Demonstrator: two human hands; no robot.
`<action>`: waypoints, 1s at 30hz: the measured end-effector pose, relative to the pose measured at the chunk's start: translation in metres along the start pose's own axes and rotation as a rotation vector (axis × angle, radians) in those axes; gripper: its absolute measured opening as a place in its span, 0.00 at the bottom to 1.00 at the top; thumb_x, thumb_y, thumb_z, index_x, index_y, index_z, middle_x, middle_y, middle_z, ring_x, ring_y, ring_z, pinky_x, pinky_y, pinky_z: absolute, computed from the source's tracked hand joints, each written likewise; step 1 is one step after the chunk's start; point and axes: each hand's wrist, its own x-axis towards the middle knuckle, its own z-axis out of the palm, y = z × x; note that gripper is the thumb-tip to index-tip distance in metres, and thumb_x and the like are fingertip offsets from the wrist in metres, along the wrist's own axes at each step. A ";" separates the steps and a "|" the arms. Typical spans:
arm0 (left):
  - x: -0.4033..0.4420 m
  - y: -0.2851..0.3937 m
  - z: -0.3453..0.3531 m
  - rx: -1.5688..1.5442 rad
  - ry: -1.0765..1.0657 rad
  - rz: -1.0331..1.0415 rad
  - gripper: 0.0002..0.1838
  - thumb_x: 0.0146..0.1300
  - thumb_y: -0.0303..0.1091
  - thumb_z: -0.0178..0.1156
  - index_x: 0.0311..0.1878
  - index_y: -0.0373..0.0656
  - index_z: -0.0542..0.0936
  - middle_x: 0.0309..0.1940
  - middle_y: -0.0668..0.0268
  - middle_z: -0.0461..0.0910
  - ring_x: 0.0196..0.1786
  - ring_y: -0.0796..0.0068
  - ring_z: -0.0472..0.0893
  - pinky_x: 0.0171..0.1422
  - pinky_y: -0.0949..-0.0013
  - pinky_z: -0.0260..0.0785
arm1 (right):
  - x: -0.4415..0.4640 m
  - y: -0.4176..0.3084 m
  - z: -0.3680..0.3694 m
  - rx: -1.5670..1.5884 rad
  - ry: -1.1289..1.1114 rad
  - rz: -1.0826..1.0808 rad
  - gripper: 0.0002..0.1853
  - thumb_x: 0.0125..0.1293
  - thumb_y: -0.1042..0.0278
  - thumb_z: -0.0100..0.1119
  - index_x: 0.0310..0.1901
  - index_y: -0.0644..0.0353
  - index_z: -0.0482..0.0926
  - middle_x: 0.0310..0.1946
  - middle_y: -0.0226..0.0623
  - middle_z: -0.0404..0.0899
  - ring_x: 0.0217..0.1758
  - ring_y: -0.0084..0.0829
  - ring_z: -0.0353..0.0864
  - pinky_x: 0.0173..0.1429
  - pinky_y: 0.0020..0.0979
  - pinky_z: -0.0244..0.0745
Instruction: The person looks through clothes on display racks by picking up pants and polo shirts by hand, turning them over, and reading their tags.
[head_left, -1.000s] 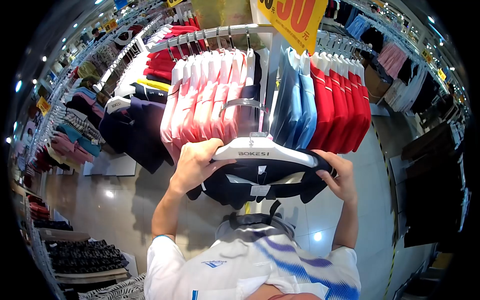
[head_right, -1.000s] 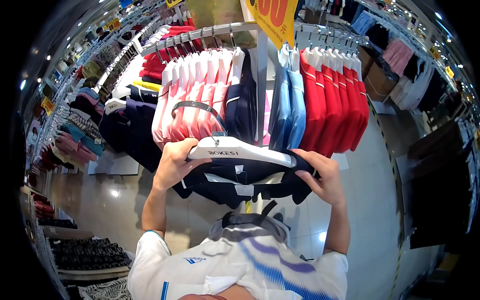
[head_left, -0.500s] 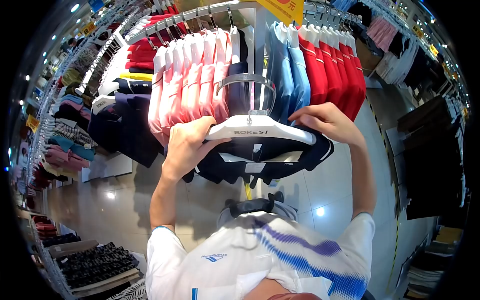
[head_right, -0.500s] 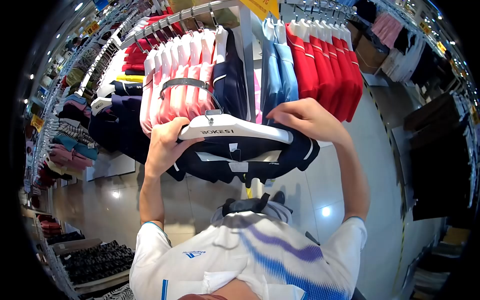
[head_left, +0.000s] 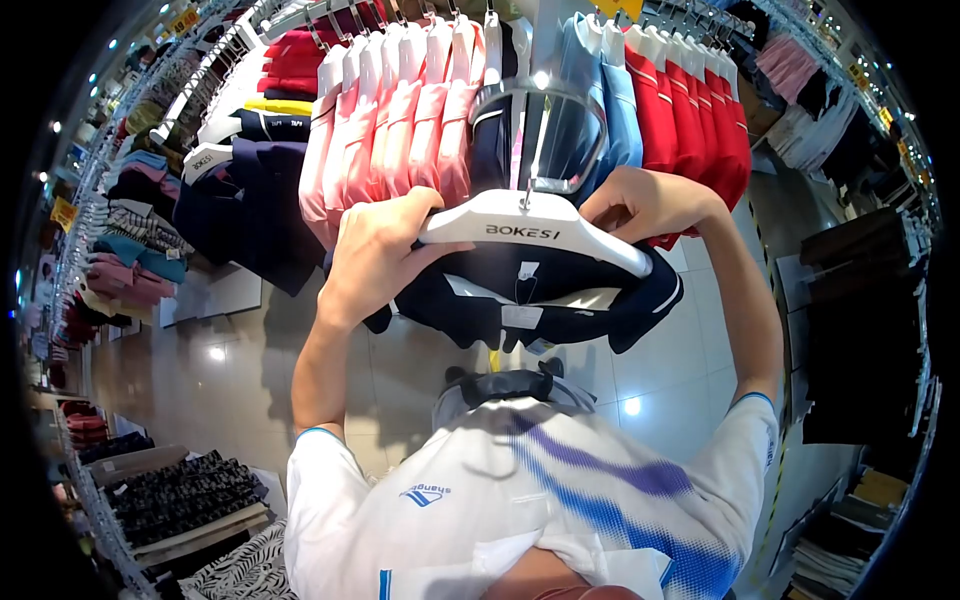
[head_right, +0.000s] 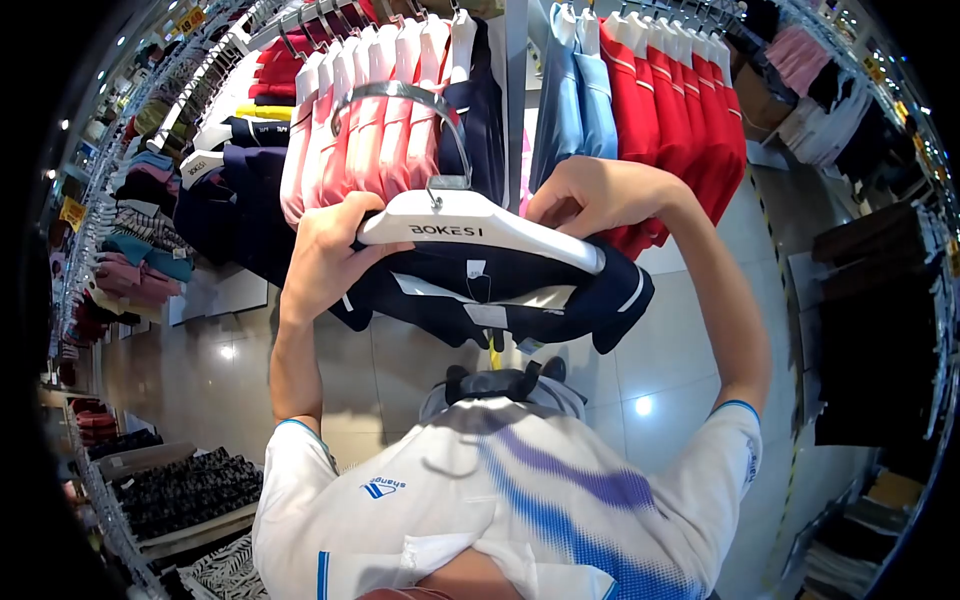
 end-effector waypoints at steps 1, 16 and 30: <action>0.000 0.000 -0.001 -0.009 0.008 -0.001 0.17 0.51 0.40 0.71 0.36 0.42 0.74 0.22 0.61 0.78 0.26 0.60 0.80 0.29 0.64 0.69 | 0.001 0.007 0.001 -0.026 0.035 -0.029 0.15 0.55 0.78 0.64 0.45 0.71 0.81 0.33 0.37 0.84 0.32 0.18 0.78 0.41 0.21 0.77; 0.008 -0.007 -0.011 0.003 0.032 -0.080 0.18 0.50 0.36 0.72 0.37 0.39 0.75 0.27 0.57 0.81 0.30 0.59 0.82 0.33 0.67 0.71 | -0.017 0.005 0.002 -0.271 0.780 -0.054 0.07 0.63 0.71 0.61 0.37 0.68 0.80 0.26 0.35 0.80 0.29 0.24 0.81 0.36 0.22 0.77; 0.032 -0.016 -0.024 -0.025 0.142 -0.112 0.18 0.49 0.36 0.73 0.39 0.38 0.77 0.30 0.59 0.80 0.31 0.61 0.80 0.35 0.66 0.69 | 0.061 0.078 0.166 0.226 1.053 -0.070 0.14 0.54 0.75 0.70 0.40 0.67 0.78 0.31 0.36 0.83 0.32 0.22 0.80 0.43 0.23 0.74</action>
